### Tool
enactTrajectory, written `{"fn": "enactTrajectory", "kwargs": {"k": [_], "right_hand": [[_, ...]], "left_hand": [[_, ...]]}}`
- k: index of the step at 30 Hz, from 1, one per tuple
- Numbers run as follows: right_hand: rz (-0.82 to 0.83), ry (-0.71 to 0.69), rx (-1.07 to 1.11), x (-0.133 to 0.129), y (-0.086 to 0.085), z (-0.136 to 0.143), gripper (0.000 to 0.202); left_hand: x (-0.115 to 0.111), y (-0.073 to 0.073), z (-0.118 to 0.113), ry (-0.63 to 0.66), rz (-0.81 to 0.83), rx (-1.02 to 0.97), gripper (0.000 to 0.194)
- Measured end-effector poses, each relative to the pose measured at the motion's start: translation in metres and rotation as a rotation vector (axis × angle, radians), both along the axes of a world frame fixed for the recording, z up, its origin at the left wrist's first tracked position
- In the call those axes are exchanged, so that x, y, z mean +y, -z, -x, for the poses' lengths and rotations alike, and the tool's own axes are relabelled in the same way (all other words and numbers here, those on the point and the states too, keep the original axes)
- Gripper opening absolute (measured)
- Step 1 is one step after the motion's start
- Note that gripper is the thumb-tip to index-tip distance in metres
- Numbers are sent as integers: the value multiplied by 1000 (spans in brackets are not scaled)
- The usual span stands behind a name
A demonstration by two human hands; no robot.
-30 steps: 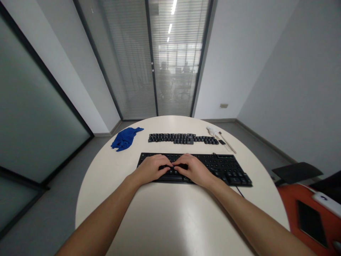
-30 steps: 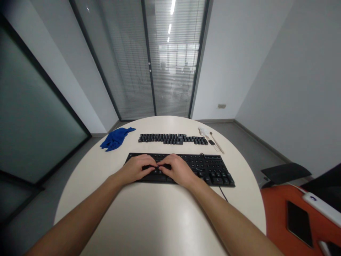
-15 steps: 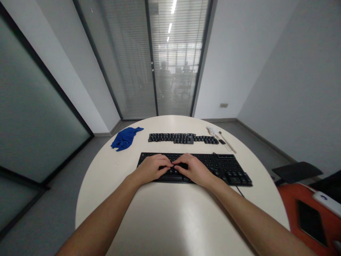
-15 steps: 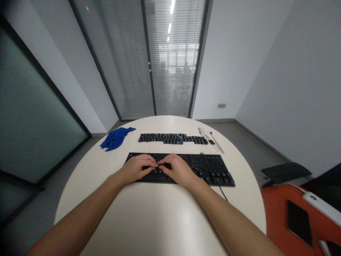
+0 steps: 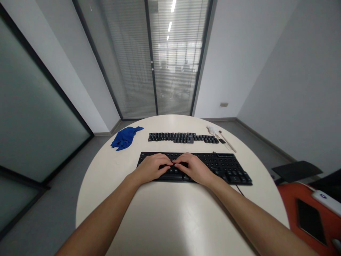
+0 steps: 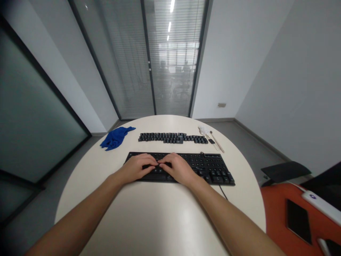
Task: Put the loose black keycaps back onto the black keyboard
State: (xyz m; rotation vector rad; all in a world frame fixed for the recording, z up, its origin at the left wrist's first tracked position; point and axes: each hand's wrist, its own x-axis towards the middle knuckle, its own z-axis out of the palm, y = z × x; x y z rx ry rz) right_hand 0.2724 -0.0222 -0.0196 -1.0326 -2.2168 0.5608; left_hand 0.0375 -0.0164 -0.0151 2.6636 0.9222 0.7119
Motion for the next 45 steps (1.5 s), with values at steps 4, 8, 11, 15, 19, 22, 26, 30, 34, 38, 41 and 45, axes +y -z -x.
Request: {"fn": "enactTrajectory", "kwargs": {"k": [4,8,11,15,19,22,26,30,34,38,41,45], "right_hand": [[12,4,5,0,0,0,18],[14,12,-7,1,1,0,21],[27,12,3,3,3,0,20],[68,28,56,4,2,0,16],[76,48,59,5,2,1,13],[51,55,32,6,4,1,11],[5,32,-2,6,5,3,10],[-4,8,-3,5,1,3,8],[5,-35,-4,5,-2,1,10],[20,-17,1,5,-1,0,10],[30,1,22,5,1,0,9],[40,-6,25,4,0,1,6]], "left_hand": [[0,1,0,-2,1,6,18],[0,2,0,-9,-6,16,19],[0,2,0,-12,-5,25,21],[0,1,-1,-29,5,31,21],[-1,-1,-2,-51,15,28,18],[-2,-2,-3,-59,15,26,18],[-2,-1,-3,-51,9,22,16],[-2,-1,-3,-41,15,14,16],[-2,-2,-3,-47,20,6,16],[-3,-3,-3,-42,28,9,17],[-2,-2,-3,-39,31,10,17],[-1,0,-2,-32,28,8,17]]}}
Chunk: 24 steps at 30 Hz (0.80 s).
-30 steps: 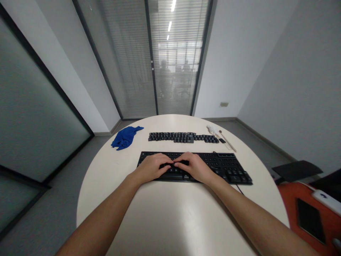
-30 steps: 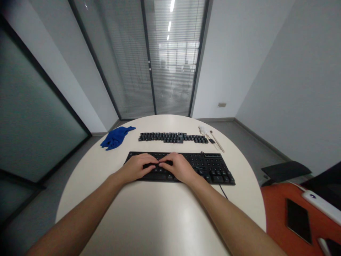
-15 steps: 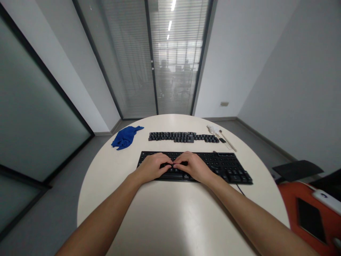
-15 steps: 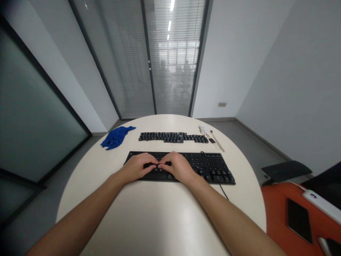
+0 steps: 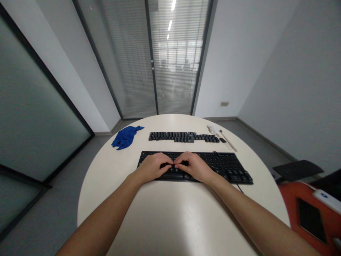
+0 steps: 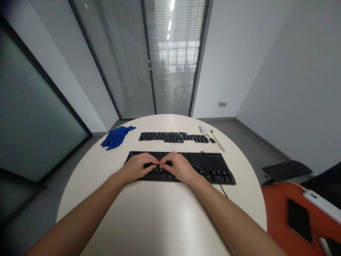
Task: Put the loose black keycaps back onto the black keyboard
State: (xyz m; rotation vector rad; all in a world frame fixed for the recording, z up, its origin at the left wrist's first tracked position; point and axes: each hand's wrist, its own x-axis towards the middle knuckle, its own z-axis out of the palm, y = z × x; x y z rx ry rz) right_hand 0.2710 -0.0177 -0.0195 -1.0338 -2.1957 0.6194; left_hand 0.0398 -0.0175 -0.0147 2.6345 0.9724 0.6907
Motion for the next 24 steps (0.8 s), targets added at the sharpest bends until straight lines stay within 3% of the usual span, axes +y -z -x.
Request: {"fn": "enactTrajectory", "kwargs": {"k": [8,24], "right_hand": [[-32,-136,-5,1,-3,-8,15],[-109,-139,-79,-1,-5,-11,16]], "left_hand": [[-1,-1,0,49,-35,1,18],[-6,-11,1,84,-85,73,21]]}}
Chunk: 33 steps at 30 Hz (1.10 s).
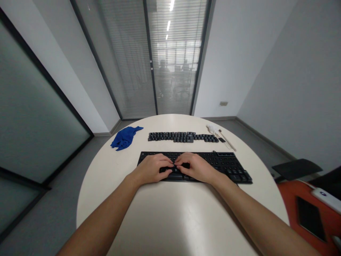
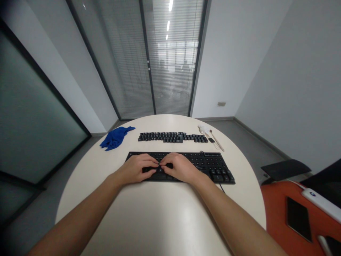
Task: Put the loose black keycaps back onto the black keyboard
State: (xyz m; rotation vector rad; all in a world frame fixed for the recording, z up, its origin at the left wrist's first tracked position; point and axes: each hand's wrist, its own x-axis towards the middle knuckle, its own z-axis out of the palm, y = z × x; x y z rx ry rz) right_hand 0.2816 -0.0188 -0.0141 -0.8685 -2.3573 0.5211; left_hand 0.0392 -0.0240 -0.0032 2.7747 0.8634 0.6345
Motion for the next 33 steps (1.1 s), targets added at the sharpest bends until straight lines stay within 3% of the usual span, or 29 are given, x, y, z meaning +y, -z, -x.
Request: {"fn": "enactTrajectory", "kwargs": {"k": [19,33], "right_hand": [[-118,6,-253,-10,-18,3,18],[-103,-19,-203,-7,-10,-3,23]], "left_hand": [[-2,-5,-3,-50,46,46,19],[1,2,0,-12,30,18,19]]}}
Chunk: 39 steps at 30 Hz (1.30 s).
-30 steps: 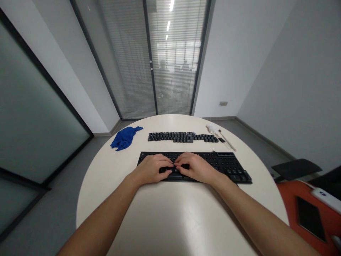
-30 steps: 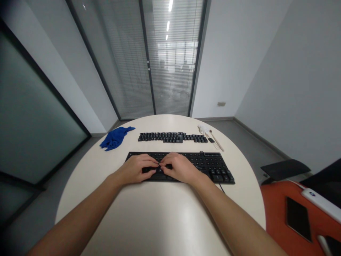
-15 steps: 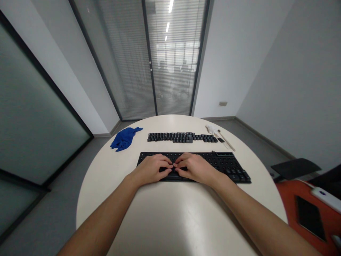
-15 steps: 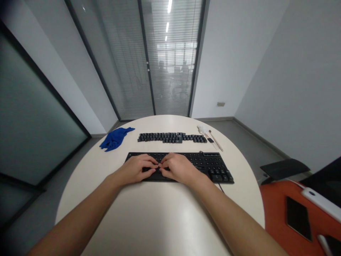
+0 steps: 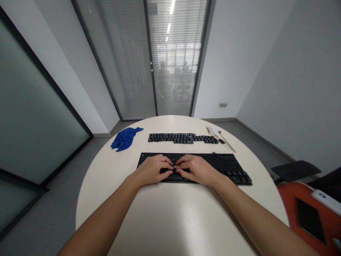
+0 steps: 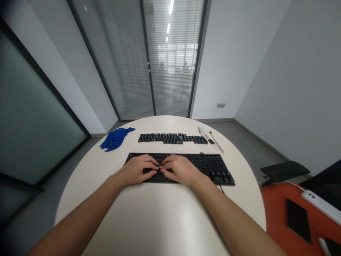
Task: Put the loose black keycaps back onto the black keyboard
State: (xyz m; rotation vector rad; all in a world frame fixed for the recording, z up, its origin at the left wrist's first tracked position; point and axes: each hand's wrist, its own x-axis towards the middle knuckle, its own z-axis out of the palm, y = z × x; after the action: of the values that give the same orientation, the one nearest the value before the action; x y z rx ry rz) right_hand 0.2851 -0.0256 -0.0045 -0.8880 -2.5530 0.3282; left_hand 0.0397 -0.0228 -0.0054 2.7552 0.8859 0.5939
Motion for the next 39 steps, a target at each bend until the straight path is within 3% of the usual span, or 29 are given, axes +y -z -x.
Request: {"fn": "enactTrajectory", "kwargs": {"k": [5,12,18,26,33,39], "right_hand": [[-20,26,10,7,-1,-3,23],[-168,347,-84,41,-8,-6,16],[-259,483,-272,72,-14,12,20],[-370,499,-425,99,-5,38,23],[-413,483,-448,106,4,38,15],[-460,425,-465,107,6,38,22]], "left_hand": [[0,0,1,-5,5,-8,22],[1,-2,2,-3,14,19,23],[0,-3,2,-3,21,18,23],[1,-1,3,10,17,12,23],[1,-1,3,10,18,19,24],[1,-2,3,16,10,5,23]]}}
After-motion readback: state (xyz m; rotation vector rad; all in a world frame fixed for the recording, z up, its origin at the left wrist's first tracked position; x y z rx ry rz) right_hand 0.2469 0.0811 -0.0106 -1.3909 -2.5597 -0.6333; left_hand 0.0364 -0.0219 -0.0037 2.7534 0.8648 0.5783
